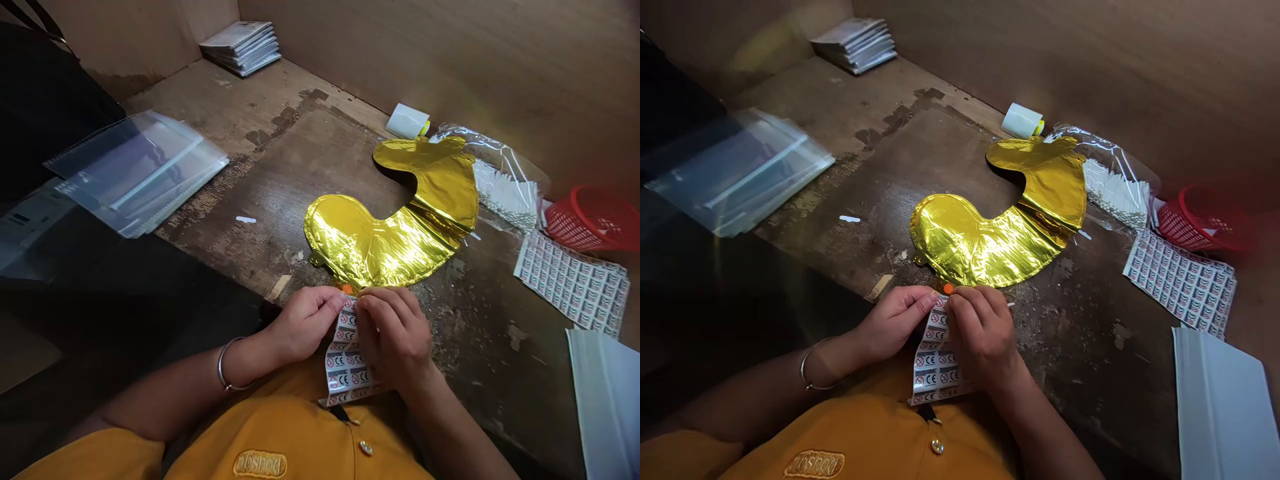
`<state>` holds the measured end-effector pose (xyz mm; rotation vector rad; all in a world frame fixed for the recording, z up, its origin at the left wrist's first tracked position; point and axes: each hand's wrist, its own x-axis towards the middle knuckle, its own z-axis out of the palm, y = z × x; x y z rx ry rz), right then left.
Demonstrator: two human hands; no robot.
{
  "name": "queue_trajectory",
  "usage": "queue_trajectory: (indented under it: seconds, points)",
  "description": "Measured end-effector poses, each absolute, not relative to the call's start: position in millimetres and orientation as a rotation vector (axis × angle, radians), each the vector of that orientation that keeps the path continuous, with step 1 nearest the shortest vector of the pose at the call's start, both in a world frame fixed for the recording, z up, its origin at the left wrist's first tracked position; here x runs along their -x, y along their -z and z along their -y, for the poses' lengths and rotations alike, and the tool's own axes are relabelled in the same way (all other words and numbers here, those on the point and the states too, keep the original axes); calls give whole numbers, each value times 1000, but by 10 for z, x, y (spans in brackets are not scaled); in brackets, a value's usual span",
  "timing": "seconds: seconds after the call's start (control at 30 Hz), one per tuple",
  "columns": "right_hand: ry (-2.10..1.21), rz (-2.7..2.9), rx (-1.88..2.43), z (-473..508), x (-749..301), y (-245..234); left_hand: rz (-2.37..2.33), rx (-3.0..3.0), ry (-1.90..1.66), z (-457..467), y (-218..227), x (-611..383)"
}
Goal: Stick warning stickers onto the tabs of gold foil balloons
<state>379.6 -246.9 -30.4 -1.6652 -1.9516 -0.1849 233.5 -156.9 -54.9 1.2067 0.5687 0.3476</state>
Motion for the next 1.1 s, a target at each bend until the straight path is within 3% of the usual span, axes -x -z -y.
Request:
queue_trajectory:
  seconds: [0.2, 0.53, 1.1]
  points:
    - [-35, 1761, 1787, 2462, -3777, 220, -572, -1291, -378, 1577, 546, -2324]
    - [410, 1855, 1715, 2539, -3719, 323, -568, -1195, -353, 1562, 522, -2336]
    - [445, 1873, 1612, 2568, -3763, 433, -598, -1079, -329, 1586, 519, -2351]
